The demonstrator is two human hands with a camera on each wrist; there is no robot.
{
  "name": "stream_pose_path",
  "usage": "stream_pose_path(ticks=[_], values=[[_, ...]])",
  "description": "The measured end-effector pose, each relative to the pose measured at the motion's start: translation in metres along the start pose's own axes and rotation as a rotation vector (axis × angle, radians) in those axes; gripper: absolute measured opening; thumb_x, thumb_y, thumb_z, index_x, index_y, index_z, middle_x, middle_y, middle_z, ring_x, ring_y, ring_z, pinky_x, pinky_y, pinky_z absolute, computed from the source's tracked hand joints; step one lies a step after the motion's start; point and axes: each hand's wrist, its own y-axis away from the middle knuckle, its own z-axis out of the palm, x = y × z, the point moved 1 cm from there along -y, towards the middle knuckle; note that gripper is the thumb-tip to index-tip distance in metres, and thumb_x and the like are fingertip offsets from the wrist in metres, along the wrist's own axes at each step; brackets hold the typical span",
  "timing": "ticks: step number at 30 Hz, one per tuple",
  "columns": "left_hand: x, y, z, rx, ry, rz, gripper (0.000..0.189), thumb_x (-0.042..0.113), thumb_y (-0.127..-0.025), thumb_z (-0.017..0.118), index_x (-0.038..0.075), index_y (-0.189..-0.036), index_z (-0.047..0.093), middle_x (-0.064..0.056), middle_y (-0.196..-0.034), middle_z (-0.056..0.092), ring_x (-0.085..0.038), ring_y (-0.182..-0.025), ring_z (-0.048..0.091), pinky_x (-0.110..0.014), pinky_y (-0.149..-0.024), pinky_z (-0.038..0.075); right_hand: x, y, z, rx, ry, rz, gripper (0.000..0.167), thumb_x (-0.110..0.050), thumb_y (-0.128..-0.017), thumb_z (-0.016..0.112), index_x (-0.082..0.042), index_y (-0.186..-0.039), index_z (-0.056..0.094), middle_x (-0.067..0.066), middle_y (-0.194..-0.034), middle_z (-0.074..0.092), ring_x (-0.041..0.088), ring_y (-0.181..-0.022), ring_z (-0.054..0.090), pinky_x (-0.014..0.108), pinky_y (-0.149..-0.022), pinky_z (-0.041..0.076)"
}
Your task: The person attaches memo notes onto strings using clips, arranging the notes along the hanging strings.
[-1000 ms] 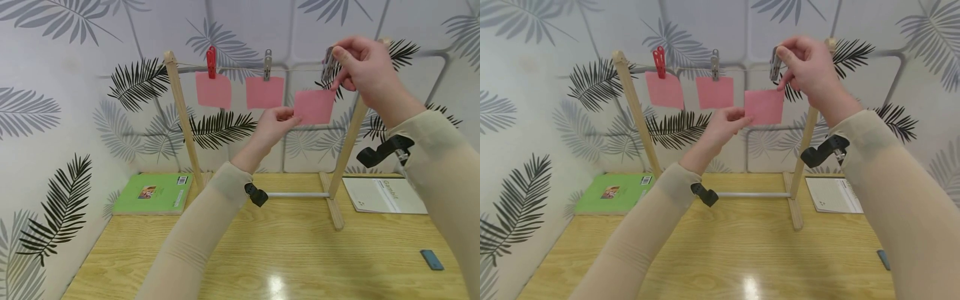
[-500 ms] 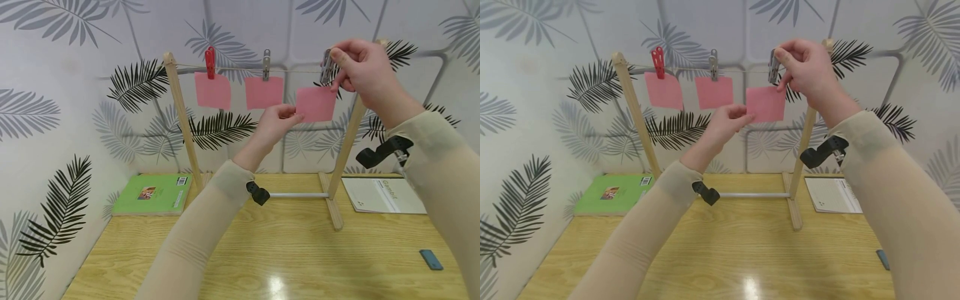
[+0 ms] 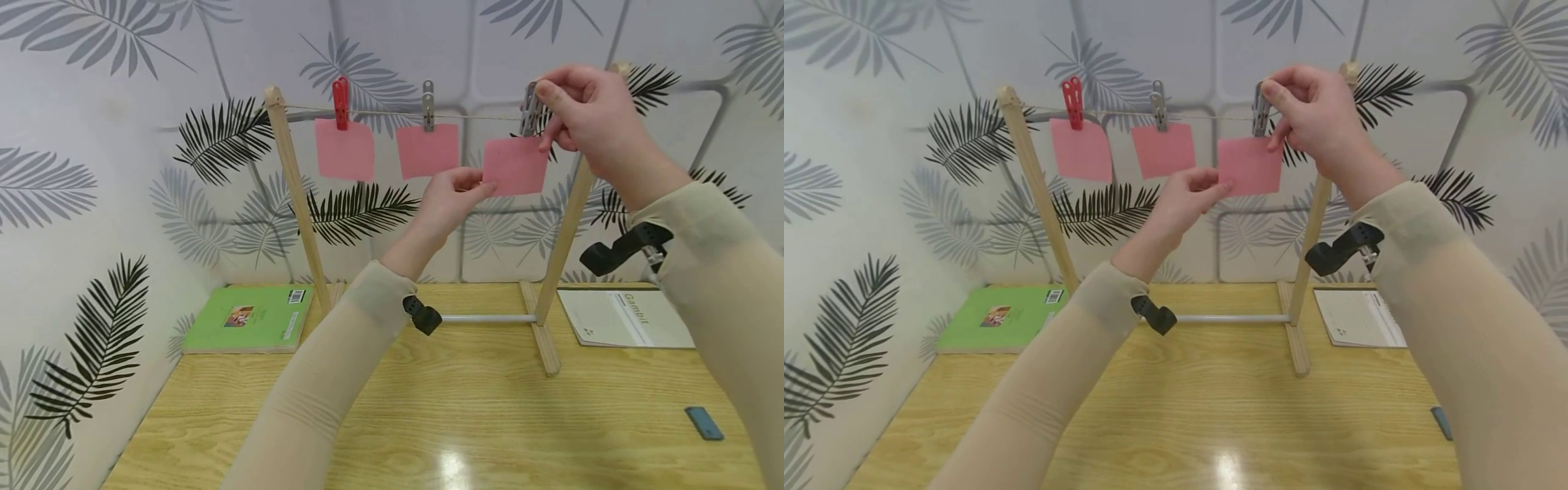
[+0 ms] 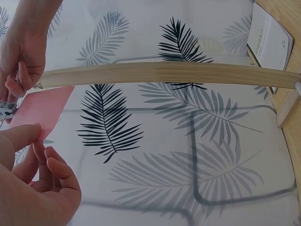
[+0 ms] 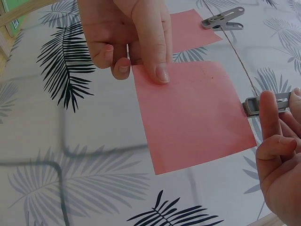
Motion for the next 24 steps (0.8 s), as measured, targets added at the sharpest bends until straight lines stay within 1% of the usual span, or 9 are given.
stream_pose_path(ticks=[4, 7, 9, 13, 16, 19, 24], values=[[-0.0003, -0.0009, 0.0003, -0.001, 0.003, -0.004, 0.033, 0.024, -0.097, 0.065, 0.007, -0.125, 0.066, -0.002, -0.105, 0.063, -0.01, -0.098, 0.057, -0.023, -0.081, 0.047, -0.0001, 0.0003, 0.0005, 0.001, -0.004, -0.001, 0.026, -0.029, -0.096, 0.061, -0.012, -0.116, 0.063, -0.002, -0.076, 0.065, 0.012, -0.051, 0.06, 0.02, -0.043, 0.034], [0.0005, -0.0012, 0.0005, 0.003, 0.011, -0.004, 0.033, 0.024, -0.097, 0.066, 0.008, -0.126, 0.066, -0.002, -0.106, 0.064, -0.01, -0.098, 0.058, -0.022, -0.081, 0.047, 0.0002, 0.0005, 0.0007, 0.002, -0.002, 0.003, 0.027, -0.029, -0.096, 0.061, -0.012, -0.116, 0.063, -0.002, -0.078, 0.065, 0.012, -0.051, 0.06, 0.02, -0.043, 0.033], [0.0009, -0.0016, 0.0008, 0.006, 0.014, -0.003, 0.033, 0.025, -0.096, 0.066, 0.008, -0.125, 0.067, -0.001, -0.105, 0.064, -0.01, -0.097, 0.058, -0.021, -0.08, 0.047, 0.0003, 0.0005, 0.0009, 0.004, 0.001, 0.006, 0.027, -0.03, -0.096, 0.061, -0.012, -0.116, 0.062, -0.002, -0.08, 0.066, 0.012, -0.051, 0.06, 0.021, -0.043, 0.033], [0.0012, -0.0023, 0.0015, 0.01, 0.022, 0.0, 0.032, 0.025, -0.096, 0.066, 0.008, -0.123, 0.068, 0.0, -0.102, 0.063, -0.008, -0.093, 0.057, -0.022, -0.08, 0.047, 0.0005, 0.0013, 0.0005, 0.006, 0.01, 0.009, 0.027, -0.03, -0.096, 0.061, -0.012, -0.116, 0.062, -0.002, -0.08, 0.066, 0.012, -0.05, 0.06, 0.021, -0.043, 0.032], [0.001, -0.0026, 0.0018, 0.015, 0.025, 0.0, 0.031, 0.024, -0.096, 0.066, 0.008, -0.122, 0.068, 0.001, -0.098, 0.062, -0.007, -0.089, 0.054, -0.021, -0.076, 0.046, 0.0006, 0.0016, 0.0007, 0.006, 0.014, 0.009, 0.026, -0.03, -0.096, 0.061, -0.012, -0.115, 0.063, -0.002, -0.078, 0.066, 0.012, -0.05, 0.06, 0.021, -0.043, 0.033], [0.0008, -0.0029, 0.002, 0.018, 0.028, -0.001, 0.03, 0.024, -0.096, 0.066, 0.007, -0.121, 0.068, 0.002, -0.097, 0.061, -0.007, -0.087, 0.052, -0.019, -0.072, 0.043, 0.0005, 0.0015, 0.0011, 0.007, 0.019, 0.015, 0.027, -0.03, -0.095, 0.061, -0.012, -0.115, 0.063, -0.003, -0.081, 0.067, 0.012, -0.05, 0.059, 0.021, -0.042, 0.033], [0.0006, -0.003, 0.0021, 0.018, 0.025, 0.003, 0.03, 0.024, -0.097, 0.066, 0.008, -0.122, 0.068, 0.001, -0.1, 0.063, -0.007, -0.089, 0.053, -0.02, -0.074, 0.044, 0.0006, 0.0015, 0.0012, 0.011, 0.036, 0.022, 0.028, -0.031, -0.095, 0.061, -0.012, -0.116, 0.063, -0.004, -0.084, 0.068, 0.012, -0.05, 0.059, 0.021, -0.042, 0.033]])
